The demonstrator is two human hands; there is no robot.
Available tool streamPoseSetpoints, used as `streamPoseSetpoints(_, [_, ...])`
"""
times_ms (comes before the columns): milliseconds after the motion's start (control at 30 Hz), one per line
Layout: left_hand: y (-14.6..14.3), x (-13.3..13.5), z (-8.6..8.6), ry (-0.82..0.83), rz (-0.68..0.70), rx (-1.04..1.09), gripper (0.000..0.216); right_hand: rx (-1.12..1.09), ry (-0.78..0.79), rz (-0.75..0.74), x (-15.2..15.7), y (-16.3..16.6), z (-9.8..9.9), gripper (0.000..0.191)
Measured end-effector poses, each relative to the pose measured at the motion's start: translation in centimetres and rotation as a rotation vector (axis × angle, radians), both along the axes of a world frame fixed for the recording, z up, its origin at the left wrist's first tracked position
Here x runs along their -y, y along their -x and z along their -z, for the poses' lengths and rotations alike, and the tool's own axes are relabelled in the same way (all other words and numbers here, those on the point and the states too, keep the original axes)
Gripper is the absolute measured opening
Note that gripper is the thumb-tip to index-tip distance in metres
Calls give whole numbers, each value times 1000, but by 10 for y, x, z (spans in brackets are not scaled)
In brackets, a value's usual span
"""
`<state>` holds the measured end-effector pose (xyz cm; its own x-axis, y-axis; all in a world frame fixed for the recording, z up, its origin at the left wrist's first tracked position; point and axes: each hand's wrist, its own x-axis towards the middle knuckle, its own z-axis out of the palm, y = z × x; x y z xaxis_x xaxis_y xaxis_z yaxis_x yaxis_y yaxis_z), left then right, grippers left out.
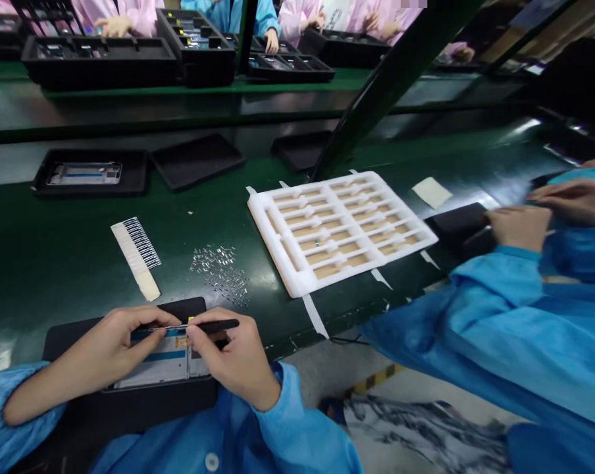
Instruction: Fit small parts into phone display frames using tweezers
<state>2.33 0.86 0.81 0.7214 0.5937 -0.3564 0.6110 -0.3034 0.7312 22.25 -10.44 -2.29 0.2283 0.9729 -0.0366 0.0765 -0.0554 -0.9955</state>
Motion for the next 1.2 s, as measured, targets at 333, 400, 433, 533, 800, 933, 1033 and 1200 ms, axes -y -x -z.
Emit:
streamPoseSetpoints(333, [-6,3,2,-8,-57,-24,30,-43,-45,60,-1,3,0,14])
streamPoseSetpoints(400, [-7,5,3,-26,-77,-19,29,-35,-56,69,0,4,1,14])
streamPoseSetpoints(433, [-8,5,3,-36,-92,-18,28,-29,-60,74,0,5,2,14])
streamPoseSetpoints(533, [-8,6,5,-60,-120,-20,25,-12,-66,86,0,6,3,14])
streamPoseSetpoints(800, [-9,8,9,-111,-147,-53,22,187,-220,126,2,7,2,10])
streamPoseSetpoints(933, [-8,9,8,-136,-136,-25,24,231,-320,116,4,6,5,11])
streamPoseSetpoints(1033, [-8,9,9,-149,-133,-1,25,246,-351,101,4,5,7,13])
streamPoseSetpoints(1200, [-8,10,11,-171,-120,11,26,254,-382,91,3,6,8,16])
